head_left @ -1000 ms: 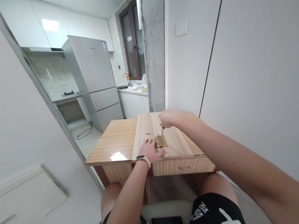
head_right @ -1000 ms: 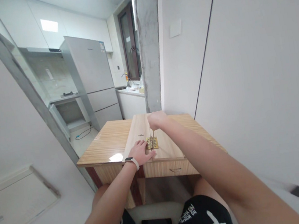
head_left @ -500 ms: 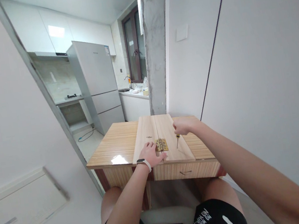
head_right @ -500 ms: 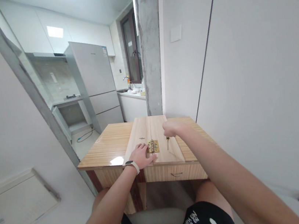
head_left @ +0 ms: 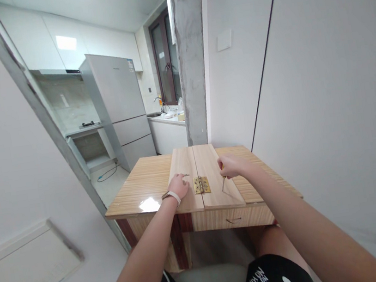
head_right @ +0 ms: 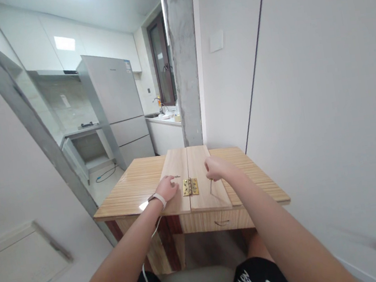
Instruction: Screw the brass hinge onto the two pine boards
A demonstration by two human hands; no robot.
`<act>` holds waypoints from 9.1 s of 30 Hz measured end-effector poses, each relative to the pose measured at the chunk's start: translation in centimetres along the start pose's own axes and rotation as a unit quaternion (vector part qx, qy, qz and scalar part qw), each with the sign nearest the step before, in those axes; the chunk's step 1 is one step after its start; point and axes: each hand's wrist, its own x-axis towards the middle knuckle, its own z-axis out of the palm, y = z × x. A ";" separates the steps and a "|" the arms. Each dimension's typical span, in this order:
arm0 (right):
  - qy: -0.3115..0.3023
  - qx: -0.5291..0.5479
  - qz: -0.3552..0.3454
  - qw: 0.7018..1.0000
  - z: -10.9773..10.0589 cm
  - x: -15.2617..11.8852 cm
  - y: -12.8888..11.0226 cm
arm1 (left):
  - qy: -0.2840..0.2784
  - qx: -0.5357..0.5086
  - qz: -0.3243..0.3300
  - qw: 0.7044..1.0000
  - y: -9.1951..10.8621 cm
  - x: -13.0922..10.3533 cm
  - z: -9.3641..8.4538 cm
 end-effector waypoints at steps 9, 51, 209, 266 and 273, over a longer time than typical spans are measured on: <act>0.032 0.014 -0.001 0.999 0.7 -0.3 0.9 | -0.016 0.069 -0.011 0.997 -0.9 2.3 0.9; 0.075 -0.052 -0.029 0.995 1.9 -0.1 -0.4 | -0.013 -0.206 0.100 0.973 1.4 -2.1 -0.2; 0.315 0.163 -0.128 0.926 4.5 3.9 -7.5 | 0.173 -0.307 0.129 0.927 7.5 -2.9 -4.5; 0.171 0.078 -0.076 0.979 16.8 2.3 -3.0 | 0.164 -0.259 0.111 0.945 8.9 -0.4 -7.2; 0.170 0.075 -0.064 0.980 17.8 2.5 -2.8 | 0.155 -0.252 0.118 0.948 9.1 0.0 -6.8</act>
